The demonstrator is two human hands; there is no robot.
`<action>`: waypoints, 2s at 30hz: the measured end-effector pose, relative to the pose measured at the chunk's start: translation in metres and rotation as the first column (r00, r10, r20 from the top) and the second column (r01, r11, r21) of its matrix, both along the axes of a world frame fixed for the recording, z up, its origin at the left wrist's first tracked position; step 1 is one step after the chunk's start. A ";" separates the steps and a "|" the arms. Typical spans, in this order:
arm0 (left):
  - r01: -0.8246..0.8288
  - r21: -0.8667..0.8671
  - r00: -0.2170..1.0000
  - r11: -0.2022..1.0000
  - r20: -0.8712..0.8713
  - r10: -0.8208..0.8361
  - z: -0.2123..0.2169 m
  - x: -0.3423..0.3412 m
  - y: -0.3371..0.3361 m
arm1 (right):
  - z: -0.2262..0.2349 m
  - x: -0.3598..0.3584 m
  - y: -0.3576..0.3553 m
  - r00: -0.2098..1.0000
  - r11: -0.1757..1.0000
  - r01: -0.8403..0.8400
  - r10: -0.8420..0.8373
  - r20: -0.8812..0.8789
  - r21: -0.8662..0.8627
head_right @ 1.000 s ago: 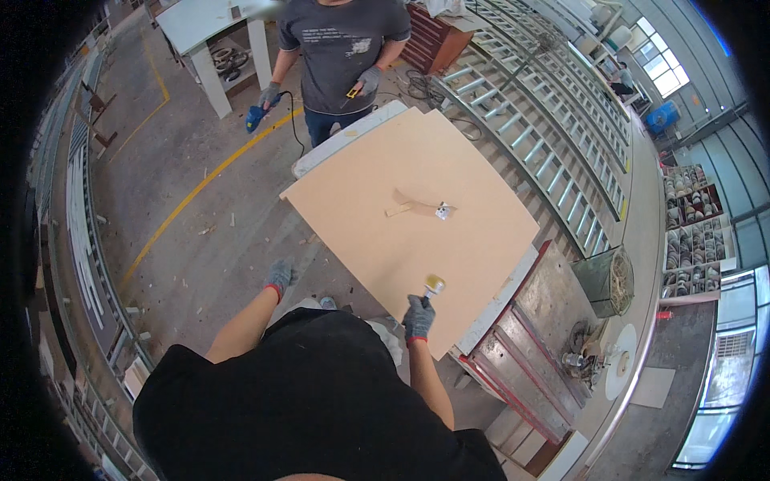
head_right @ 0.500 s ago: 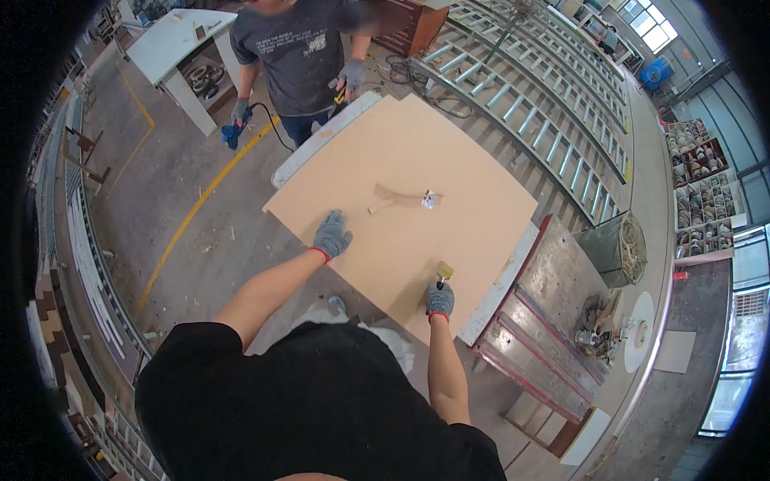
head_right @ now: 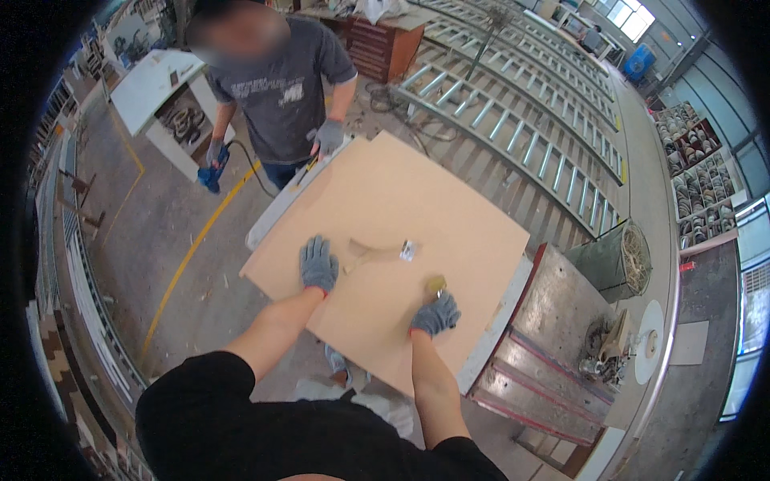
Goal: Applying glue or finishing material and brushing the surface of a wood panel on a factory workbench.
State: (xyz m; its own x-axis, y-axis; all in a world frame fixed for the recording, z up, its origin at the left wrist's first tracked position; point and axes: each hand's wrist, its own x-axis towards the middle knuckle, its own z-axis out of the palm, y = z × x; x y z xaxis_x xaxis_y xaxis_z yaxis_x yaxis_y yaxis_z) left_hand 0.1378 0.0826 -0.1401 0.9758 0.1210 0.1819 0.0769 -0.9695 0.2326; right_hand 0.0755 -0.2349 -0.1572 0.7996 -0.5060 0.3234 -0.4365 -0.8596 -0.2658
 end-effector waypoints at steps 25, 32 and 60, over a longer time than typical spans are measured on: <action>-0.057 -0.021 0.989 0.998 -0.141 0.054 0.001 0.020 0.002 | -0.023 0.017 0.006 0.998 0.998 0.027 -0.031 -0.057 -0.065; -0.052 -0.054 0.993 0.997 -0.112 0.045 -0.001 0.015 0.000 | -0.012 0.008 0.009 0.991 0.996 0.074 -0.079 -0.111 -0.047; -0.067 -0.042 0.978 0.997 -0.200 0.057 0.000 0.018 0.001 | -0.014 0.009 0.009 0.996 0.998 0.025 -0.030 -0.080 -0.059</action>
